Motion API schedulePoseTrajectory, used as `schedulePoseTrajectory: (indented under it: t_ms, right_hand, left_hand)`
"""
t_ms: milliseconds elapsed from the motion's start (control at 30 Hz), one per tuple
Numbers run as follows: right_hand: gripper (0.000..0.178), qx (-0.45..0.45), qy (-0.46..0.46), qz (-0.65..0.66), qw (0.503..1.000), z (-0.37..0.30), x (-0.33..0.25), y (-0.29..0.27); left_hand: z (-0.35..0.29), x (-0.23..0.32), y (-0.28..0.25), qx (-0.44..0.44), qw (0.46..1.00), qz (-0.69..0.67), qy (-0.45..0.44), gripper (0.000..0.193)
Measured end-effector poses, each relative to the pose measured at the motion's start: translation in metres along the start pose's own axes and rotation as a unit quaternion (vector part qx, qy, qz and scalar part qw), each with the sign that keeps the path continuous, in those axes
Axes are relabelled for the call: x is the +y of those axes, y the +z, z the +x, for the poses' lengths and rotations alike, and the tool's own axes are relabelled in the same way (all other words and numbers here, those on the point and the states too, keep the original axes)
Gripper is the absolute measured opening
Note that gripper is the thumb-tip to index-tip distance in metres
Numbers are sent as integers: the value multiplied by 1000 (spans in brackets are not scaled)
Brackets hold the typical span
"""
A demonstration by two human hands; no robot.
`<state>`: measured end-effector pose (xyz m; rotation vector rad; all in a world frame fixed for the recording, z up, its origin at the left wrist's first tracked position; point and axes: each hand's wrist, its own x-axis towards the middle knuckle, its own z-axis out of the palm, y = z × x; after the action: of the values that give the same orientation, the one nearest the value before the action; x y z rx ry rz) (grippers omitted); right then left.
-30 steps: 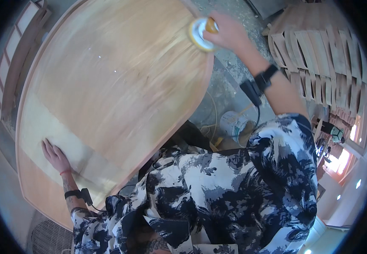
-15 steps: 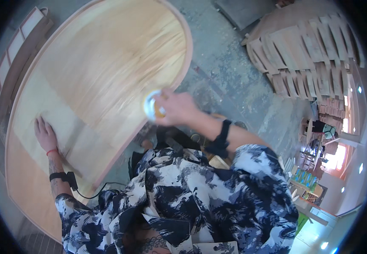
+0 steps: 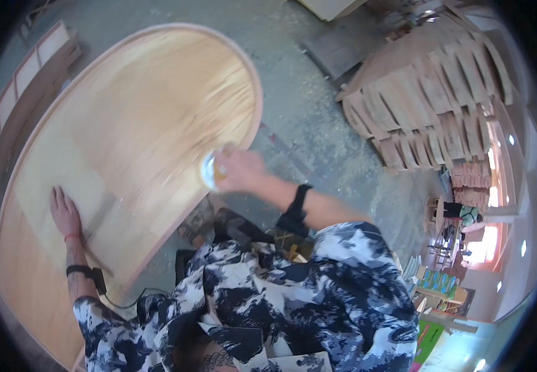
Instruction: The recorder uses a handheld power sander to smooth the surface and edges of a large oval-shaped wooden panel.
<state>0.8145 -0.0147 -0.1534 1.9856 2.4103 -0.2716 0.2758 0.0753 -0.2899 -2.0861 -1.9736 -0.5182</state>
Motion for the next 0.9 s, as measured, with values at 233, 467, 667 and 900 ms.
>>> schedulePoseTrajectory:
  t_ms: [233, 467, 667, 900]
  right_hand:
    - [58, 13, 117, -17, 993, 25, 78, -28]
    - [55, 41, 121, -42, 991, 40, 97, -44]
    - [48, -121, -57, 8, 991, -3, 17, -44]
    - [52, -408, -114, 6, 906, 71, -18, -76]
  left_hand:
    - [-4, 5, -28, 0, 1000, -9, -8, 44]
    - [-12, -5, -42, -1, 1000, -7, -9, 44]
    - [-21, -14, -47, -6, 999, -16, -28, 43]
    - [-34, -23, -58, -3, 999, -27, -26, 43]
